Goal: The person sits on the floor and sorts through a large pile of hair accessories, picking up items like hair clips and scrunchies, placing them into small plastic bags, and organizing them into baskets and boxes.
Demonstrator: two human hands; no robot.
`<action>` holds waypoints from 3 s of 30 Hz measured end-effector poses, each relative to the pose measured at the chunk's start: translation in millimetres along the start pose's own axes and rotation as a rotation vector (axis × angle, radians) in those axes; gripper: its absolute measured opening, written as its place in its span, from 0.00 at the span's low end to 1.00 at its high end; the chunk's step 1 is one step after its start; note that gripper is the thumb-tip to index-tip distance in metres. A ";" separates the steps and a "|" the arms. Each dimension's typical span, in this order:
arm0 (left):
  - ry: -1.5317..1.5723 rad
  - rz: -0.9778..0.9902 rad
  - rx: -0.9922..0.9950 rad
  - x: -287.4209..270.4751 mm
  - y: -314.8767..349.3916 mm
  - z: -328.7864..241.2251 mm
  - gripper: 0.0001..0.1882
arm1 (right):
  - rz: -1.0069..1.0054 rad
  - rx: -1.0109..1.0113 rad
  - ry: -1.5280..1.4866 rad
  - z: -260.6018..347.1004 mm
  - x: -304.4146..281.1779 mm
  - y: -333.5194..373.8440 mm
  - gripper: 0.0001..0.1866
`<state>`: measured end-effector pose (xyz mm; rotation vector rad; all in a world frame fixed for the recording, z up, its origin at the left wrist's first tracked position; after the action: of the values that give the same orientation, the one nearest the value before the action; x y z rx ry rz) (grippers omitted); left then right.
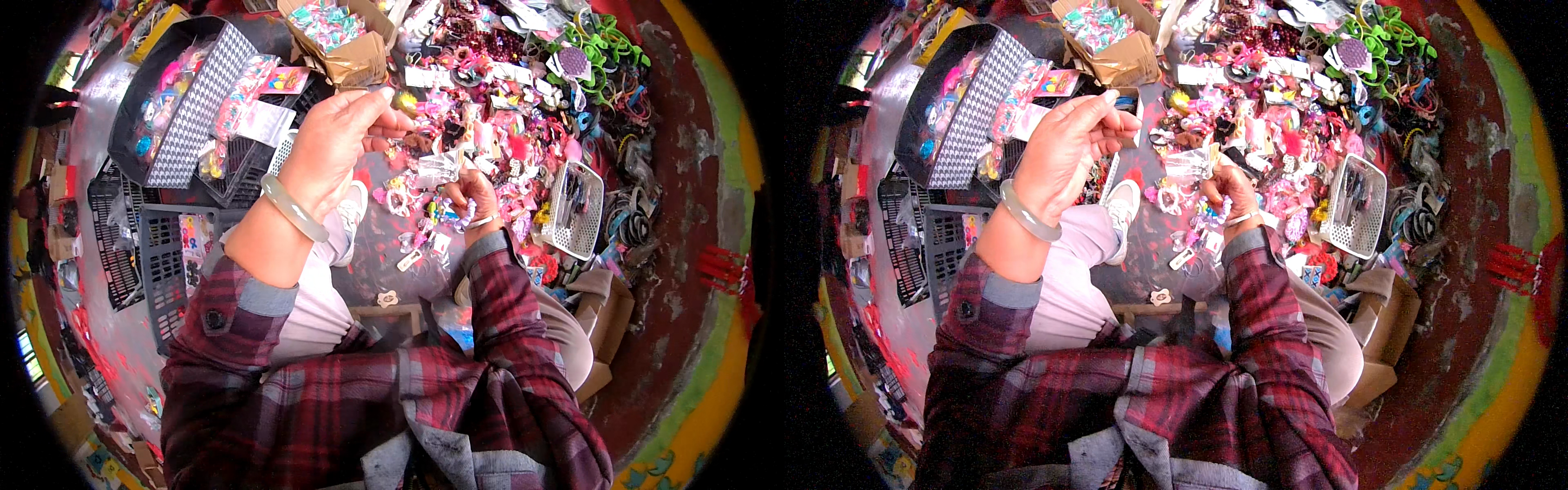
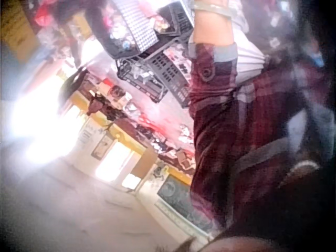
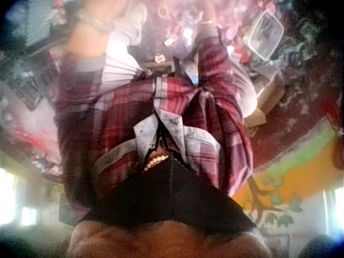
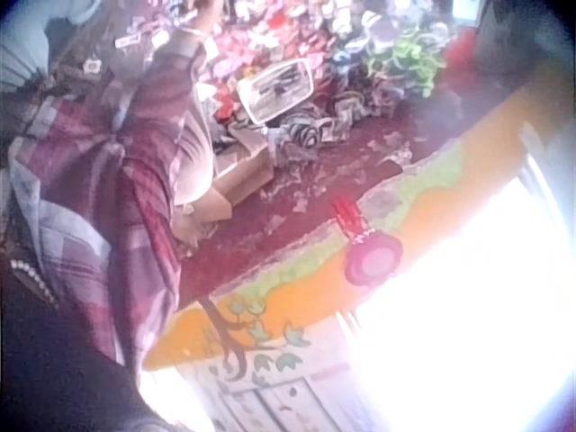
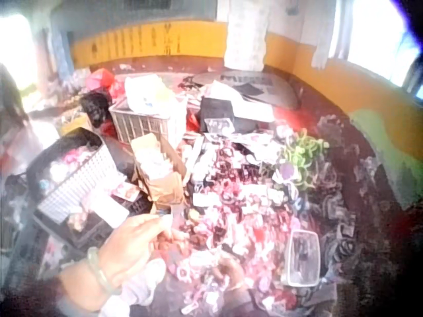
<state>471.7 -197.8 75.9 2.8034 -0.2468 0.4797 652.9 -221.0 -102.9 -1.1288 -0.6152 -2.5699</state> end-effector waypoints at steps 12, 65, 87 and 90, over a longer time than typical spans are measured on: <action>-0.440 0.185 -0.254 6.3 -3.6 38.1 0.15 | -0.062 -0.099 0.379 58.3 69.1 9.0 0.05; -1.025 0.033 0.670 32.2 11.7 -21.4 0.24 | -0.128 -0.129 0.513 94.9 91.1 27.5 0.13; -1.215 0.274 0.464 73.6 7.4 25.5 0.10 | -1.386 -0.101 0.117 31.3 -300.2 368.6 0.05; -1.275 0.314 0.458 72.1 2.5 34.9 0.10 | -1.465 -0.082 -0.066 -16.1 -328.3 390.5 0.05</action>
<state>548.6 -219.5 70.1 3.0447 -0.9015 -1.4298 1016.7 -546.5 -251.6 -0.8795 -1.9127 -3.6587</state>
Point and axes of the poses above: each hand's wrist, its own y-axis away from the middle knuckle, its own x-axis out of the palm, z = x × y, the point moved 7 cm from there along -y, towards the middle knuckle
